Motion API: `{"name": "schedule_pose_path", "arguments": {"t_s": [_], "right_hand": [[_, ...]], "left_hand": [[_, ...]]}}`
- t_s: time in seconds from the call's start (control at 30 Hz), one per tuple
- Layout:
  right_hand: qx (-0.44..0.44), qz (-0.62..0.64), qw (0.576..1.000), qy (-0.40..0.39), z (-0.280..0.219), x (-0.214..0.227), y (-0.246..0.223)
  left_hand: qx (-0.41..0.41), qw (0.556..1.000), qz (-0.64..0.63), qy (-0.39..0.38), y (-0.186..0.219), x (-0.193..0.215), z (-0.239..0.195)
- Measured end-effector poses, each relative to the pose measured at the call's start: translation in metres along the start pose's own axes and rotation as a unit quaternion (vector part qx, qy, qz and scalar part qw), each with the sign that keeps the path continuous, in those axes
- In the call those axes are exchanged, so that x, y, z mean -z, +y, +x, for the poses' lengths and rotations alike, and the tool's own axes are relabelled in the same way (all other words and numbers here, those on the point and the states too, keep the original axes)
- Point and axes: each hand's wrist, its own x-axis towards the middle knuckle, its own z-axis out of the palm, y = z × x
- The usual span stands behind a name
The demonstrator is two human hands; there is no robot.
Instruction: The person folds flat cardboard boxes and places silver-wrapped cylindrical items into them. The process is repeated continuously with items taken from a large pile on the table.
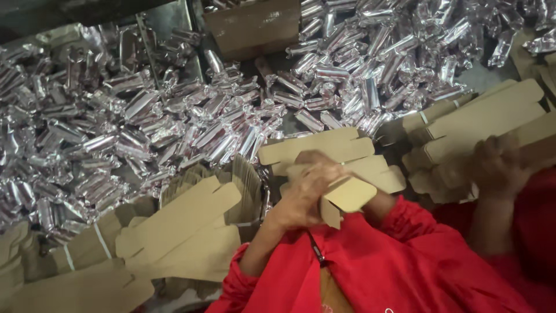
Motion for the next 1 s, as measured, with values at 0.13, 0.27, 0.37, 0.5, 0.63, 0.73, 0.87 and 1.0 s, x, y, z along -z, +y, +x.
{"name": "schedule_pose_path", "arguments": {"t_s": [0.13, 0.27, 0.37, 0.5, 0.63, 0.73, 0.87, 1.0], "right_hand": [[0.139, -0.137, 0.981, 0.02, 0.034, -0.011, -0.005], [0.197, -0.2, 0.897, 0.341, 0.081, 0.078, -0.045], [0.282, -0.32, 0.808, 0.406, 0.108, 0.119, -0.053], [0.262, -0.372, 0.821, 0.345, 0.132, 0.132, -0.051], [0.295, -0.307, 0.816, 0.392, 0.133, 0.134, -0.058], [0.284, -0.179, 0.839, 0.428, 0.11, 0.161, -0.074], [0.043, -0.356, 0.837, 0.412, 0.098, 0.214, -0.1], [-0.049, -0.497, 0.817, 0.289, 0.13, 0.22, -0.091]], "left_hand": [[0.056, 0.985, -0.156, 0.043, -0.021, 0.001, -0.013], [0.178, 0.95, -0.224, 0.123, -0.045, -0.003, -0.029], [0.212, 0.94, -0.216, 0.158, -0.061, -0.006, -0.037], [0.217, 0.938, -0.228, 0.147, -0.071, -0.011, -0.043], [0.23, 0.93, -0.224, 0.178, -0.074, -0.012, -0.047], [0.252, 0.921, -0.225, 0.195, -0.08, -0.007, -0.048], [0.226, 0.916, -0.255, 0.21, -0.086, -0.004, -0.051], [0.235, 0.907, -0.282, 0.206, -0.089, -0.01, -0.053]]}}
